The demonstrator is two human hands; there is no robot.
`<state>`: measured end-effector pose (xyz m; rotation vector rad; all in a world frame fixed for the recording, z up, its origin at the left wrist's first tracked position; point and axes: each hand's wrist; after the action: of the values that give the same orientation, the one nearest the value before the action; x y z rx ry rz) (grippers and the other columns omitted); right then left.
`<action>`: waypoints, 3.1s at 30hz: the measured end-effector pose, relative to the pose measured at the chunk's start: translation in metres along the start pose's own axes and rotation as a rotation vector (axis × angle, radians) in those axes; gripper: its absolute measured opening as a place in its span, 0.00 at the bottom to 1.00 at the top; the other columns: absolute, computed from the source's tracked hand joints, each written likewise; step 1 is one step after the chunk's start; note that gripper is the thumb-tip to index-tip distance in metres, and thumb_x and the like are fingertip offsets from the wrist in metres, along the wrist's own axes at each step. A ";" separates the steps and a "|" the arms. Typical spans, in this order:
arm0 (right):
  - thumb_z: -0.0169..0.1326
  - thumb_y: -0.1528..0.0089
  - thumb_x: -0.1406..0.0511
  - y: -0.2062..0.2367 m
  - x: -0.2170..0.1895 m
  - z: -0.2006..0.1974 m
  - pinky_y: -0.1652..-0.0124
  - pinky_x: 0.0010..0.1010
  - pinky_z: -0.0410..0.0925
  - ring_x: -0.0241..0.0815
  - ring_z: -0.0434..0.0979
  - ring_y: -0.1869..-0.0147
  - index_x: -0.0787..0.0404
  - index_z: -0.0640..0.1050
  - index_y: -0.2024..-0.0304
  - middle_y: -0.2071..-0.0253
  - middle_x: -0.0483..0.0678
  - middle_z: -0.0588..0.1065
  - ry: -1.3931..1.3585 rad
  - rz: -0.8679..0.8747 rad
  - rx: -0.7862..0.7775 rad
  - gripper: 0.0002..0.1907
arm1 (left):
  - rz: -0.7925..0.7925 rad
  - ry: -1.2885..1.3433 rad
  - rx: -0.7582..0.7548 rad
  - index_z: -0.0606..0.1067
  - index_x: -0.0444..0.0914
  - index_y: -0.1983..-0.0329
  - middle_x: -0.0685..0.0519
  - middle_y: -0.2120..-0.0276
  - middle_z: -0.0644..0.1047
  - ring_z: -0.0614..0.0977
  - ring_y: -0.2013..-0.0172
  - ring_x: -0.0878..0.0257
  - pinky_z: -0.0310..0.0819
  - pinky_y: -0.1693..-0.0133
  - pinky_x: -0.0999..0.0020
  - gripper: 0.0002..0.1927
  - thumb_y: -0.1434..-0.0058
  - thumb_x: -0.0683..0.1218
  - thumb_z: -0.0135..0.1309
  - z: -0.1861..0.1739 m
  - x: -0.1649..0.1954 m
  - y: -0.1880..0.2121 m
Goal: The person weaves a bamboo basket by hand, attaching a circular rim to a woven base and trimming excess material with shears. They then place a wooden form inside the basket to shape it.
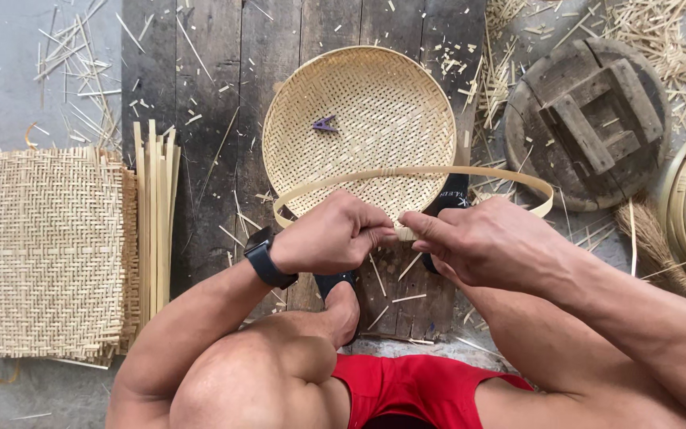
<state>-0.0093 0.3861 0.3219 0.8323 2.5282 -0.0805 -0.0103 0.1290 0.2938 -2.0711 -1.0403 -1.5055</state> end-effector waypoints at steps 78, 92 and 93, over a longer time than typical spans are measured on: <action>0.65 0.27 0.66 -0.049 0.202 0.004 0.60 0.29 0.68 0.35 0.72 0.61 0.61 0.86 0.57 0.65 0.45 0.75 0.131 0.327 0.522 0.05 | -0.625 -0.078 0.937 0.66 0.37 0.33 0.37 0.46 0.79 0.81 0.45 0.43 0.74 0.43 0.56 0.30 0.41 0.39 0.52 0.045 -0.334 0.047; 0.63 0.29 0.70 -0.080 0.266 0.058 0.56 0.31 0.68 0.36 0.72 0.59 0.61 0.84 0.63 0.66 0.45 0.76 0.001 0.451 0.603 0.06 | -0.436 0.014 0.794 0.78 0.35 0.47 0.44 0.57 0.84 0.86 0.58 0.59 0.79 0.53 0.65 0.20 0.44 0.33 0.53 -0.027 -0.322 0.040; 0.63 0.30 0.69 -0.079 0.270 0.062 0.57 0.31 0.68 0.36 0.73 0.59 0.61 0.83 0.63 0.64 0.46 0.76 -0.016 0.516 0.639 0.06 | -0.475 0.112 0.821 0.77 0.35 0.47 0.46 0.58 0.84 0.86 0.59 0.61 0.78 0.54 0.65 0.20 0.43 0.34 0.52 -0.017 -0.320 0.050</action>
<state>-0.2179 0.4570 0.1372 1.6865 2.1949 -0.7412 -0.0333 -0.0246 0.0097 -1.2045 -1.8034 -1.0632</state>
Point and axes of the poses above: each hand's wrist, its own y-axis away from the middle knuckle, its own z-axis out of the palm, x = y × z
